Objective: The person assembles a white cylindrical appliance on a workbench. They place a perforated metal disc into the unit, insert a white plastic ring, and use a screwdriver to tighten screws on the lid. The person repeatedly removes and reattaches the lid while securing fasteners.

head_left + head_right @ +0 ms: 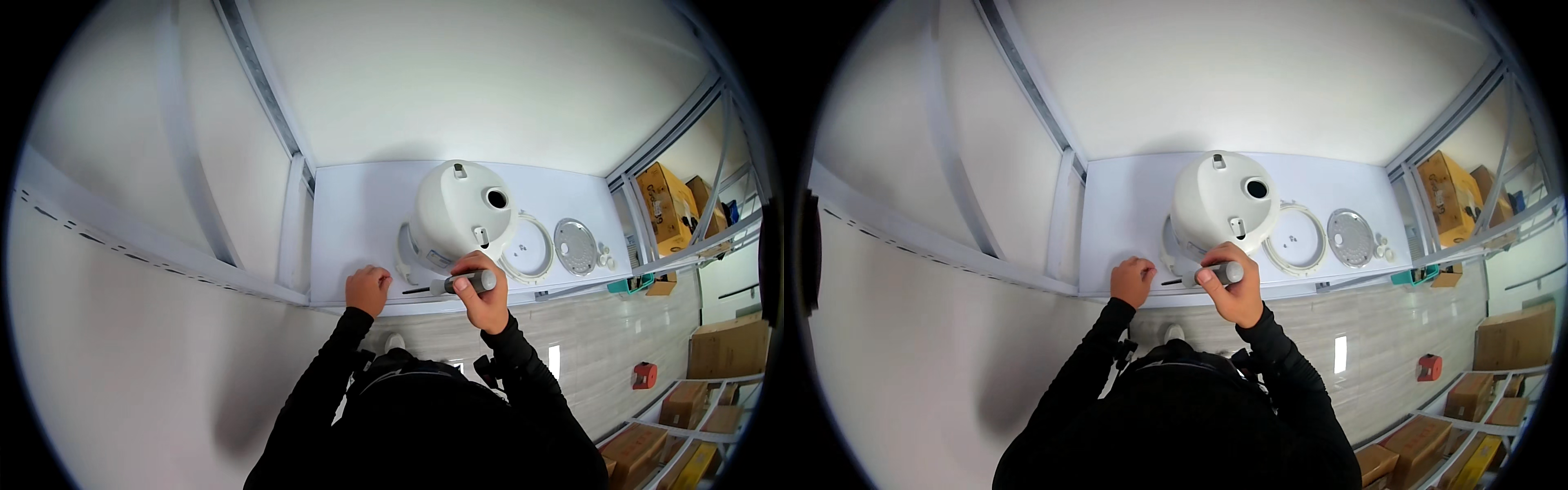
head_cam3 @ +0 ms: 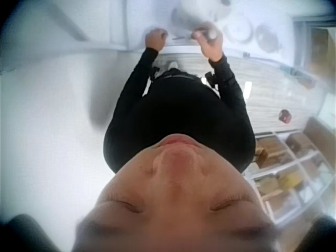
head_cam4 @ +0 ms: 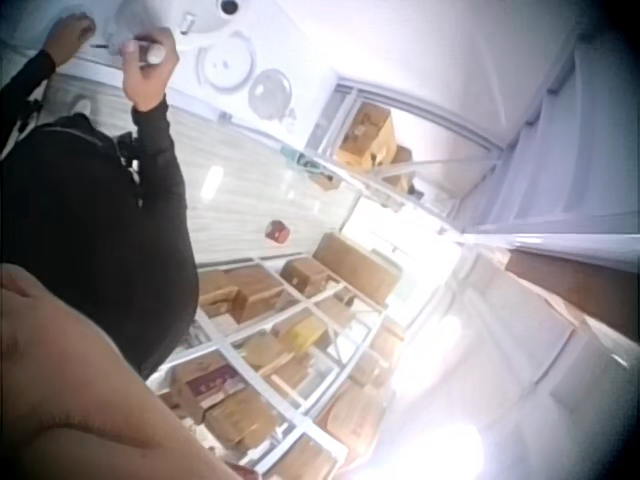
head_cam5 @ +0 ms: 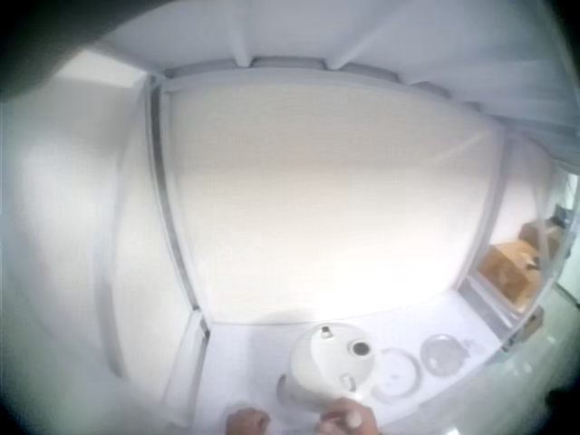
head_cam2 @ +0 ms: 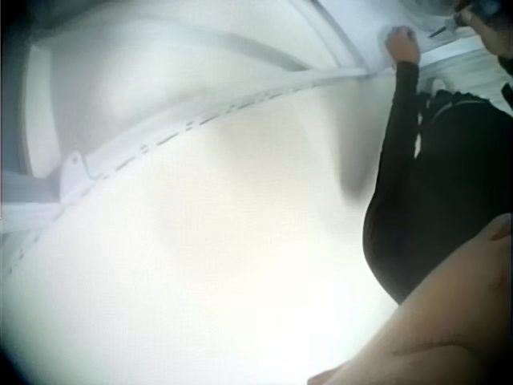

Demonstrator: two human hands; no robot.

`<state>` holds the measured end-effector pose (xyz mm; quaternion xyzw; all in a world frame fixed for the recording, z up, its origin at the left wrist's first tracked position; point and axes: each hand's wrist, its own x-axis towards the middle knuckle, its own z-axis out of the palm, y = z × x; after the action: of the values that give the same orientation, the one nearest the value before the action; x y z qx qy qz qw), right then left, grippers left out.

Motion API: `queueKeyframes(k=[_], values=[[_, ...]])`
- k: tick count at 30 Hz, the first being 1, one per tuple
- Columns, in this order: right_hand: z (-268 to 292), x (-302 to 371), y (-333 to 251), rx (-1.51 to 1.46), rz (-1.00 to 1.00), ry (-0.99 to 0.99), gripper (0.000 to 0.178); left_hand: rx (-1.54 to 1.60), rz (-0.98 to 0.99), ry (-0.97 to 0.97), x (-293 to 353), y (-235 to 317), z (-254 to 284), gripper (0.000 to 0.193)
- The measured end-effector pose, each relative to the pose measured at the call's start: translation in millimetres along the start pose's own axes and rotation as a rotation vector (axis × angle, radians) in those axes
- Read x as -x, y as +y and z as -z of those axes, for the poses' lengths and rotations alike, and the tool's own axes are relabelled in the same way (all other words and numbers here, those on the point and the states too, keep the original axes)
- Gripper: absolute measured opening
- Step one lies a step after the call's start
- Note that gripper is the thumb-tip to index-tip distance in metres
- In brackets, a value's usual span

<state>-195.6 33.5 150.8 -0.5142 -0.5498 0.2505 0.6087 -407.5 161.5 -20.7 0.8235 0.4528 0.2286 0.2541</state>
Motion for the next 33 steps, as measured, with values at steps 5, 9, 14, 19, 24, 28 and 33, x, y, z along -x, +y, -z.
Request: queueKeyframes(k=[5, 9, 14, 19, 24, 28, 33], values=[[12, 16, -3, -0.025, 0.051, 0.104, 0.027, 0.607, 0.185, 0.091, -3, 29, 8, 0.008], [35, 40, -6, -0.082, 0.046, 0.222, 0.028, 0.995, 0.108, 0.099, -3, 68, 19, 0.011], [73, 79, -15, -0.289, -0.045, 0.362, 0.029, 1.140, 0.078, 0.033, 17, 137, 30, 0.018], [116, 118, -31, -0.339, -0.025, 0.379, 0.038, 1.200, 0.047, -0.005, 37, 179, 8, 0.021], [156, 160, -39, -0.274, -0.003, 0.400, 0.039, 1.219, 0.014, -0.079, 55, 213, -18, 0.021], [181, 185, -46, -0.275, 0.013, 0.403, 0.040, 1.244, -0.001, -0.144, 69, 235, -33, 0.021], [212, 205, -62, -0.216, -0.078, 0.298, 0.040, 1.356, 0.018, -0.204, 76, 251, -46, 0.023]])
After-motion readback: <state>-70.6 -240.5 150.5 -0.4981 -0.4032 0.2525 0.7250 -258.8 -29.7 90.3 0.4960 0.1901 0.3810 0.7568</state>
